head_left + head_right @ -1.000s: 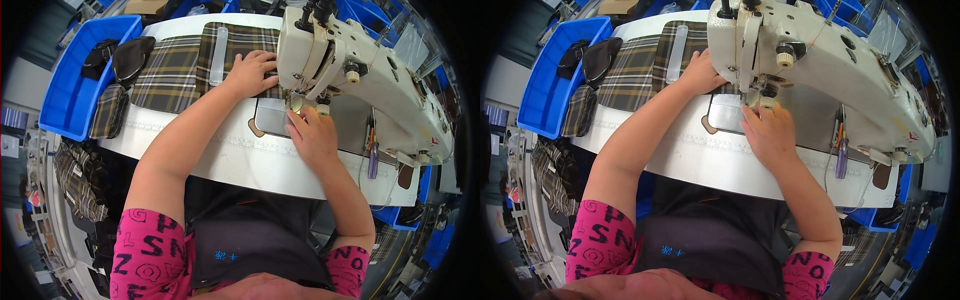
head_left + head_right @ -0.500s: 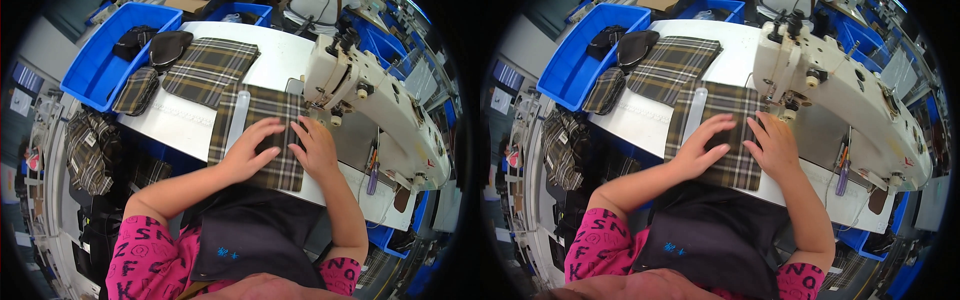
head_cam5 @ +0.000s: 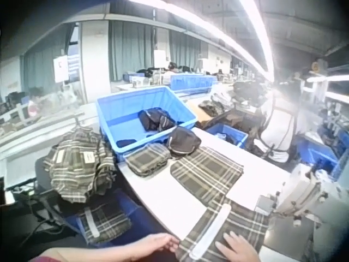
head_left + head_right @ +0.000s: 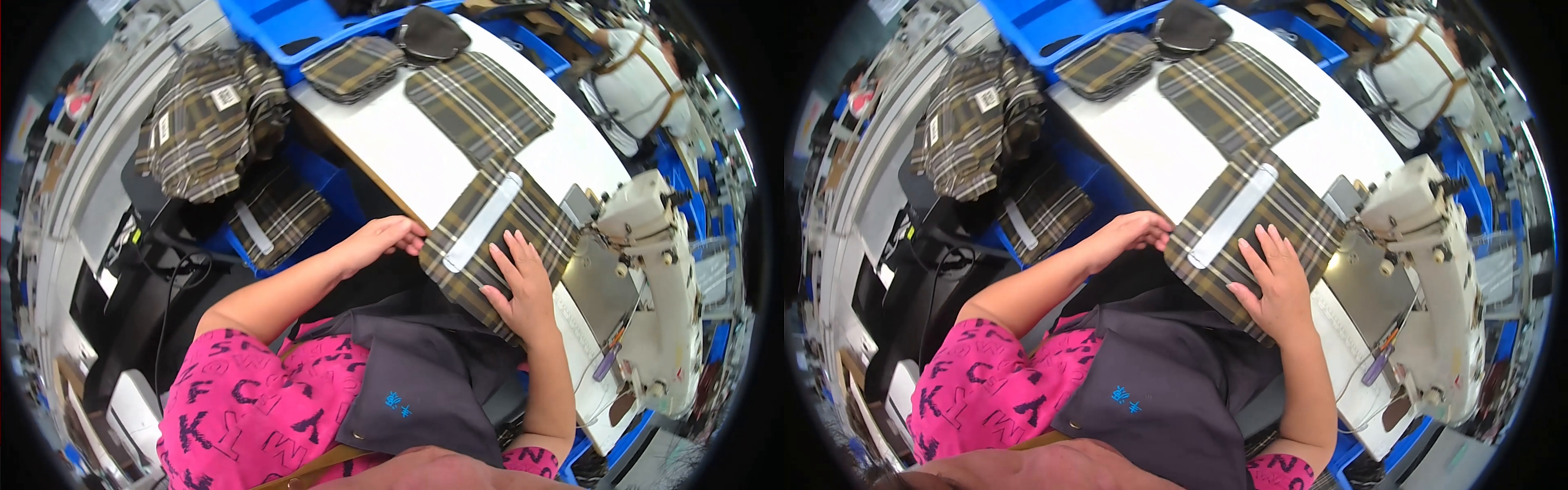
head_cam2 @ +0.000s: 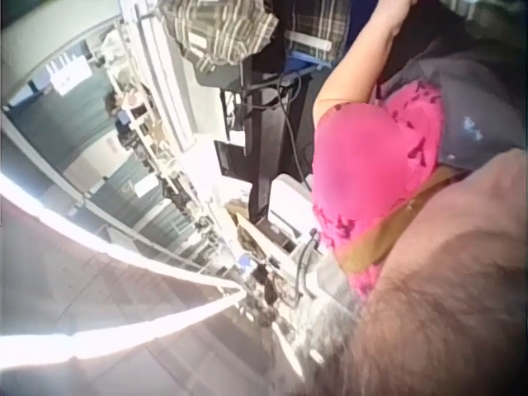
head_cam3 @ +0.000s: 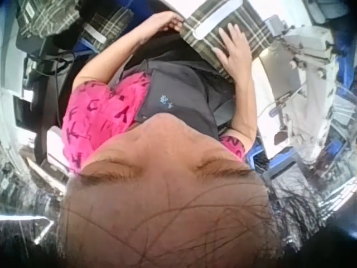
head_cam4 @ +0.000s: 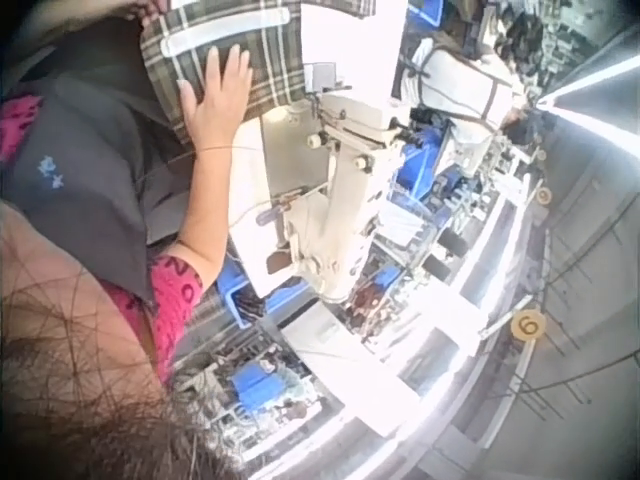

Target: Sewing plaid fabric components together using an industrial sewing machine to construct bags or pouches.

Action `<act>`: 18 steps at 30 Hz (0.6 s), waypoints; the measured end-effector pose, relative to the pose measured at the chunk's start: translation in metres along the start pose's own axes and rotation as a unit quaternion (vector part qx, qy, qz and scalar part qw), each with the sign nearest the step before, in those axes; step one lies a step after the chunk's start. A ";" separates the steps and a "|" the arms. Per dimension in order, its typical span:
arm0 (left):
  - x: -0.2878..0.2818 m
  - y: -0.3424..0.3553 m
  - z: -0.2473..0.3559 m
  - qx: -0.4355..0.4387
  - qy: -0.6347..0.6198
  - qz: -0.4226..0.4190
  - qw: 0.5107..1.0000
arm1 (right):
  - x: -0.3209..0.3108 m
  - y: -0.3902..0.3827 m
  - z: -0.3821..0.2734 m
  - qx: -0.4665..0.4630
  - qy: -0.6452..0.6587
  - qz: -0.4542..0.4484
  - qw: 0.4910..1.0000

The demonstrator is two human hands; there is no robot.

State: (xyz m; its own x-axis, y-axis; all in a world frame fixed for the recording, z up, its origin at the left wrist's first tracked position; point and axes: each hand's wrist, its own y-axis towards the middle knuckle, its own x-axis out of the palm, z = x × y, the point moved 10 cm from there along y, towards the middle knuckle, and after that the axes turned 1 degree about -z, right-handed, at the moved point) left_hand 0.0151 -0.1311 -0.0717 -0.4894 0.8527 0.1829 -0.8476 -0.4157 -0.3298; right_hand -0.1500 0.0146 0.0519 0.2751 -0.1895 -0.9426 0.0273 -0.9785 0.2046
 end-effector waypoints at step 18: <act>-0.102 -0.046 -0.021 0.125 0.034 0.329 0.936 | 0.025 0.034 -0.092 -0.118 0.067 -0.075 0.988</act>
State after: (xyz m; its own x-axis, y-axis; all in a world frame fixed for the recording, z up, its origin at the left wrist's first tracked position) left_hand 0.1083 -0.1924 -0.0951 -0.9148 0.4012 -0.0461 -0.3934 -0.9112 -0.1225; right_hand -0.0544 -0.0157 0.0599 0.3762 -0.0165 -0.9264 0.2954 -0.9455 0.1368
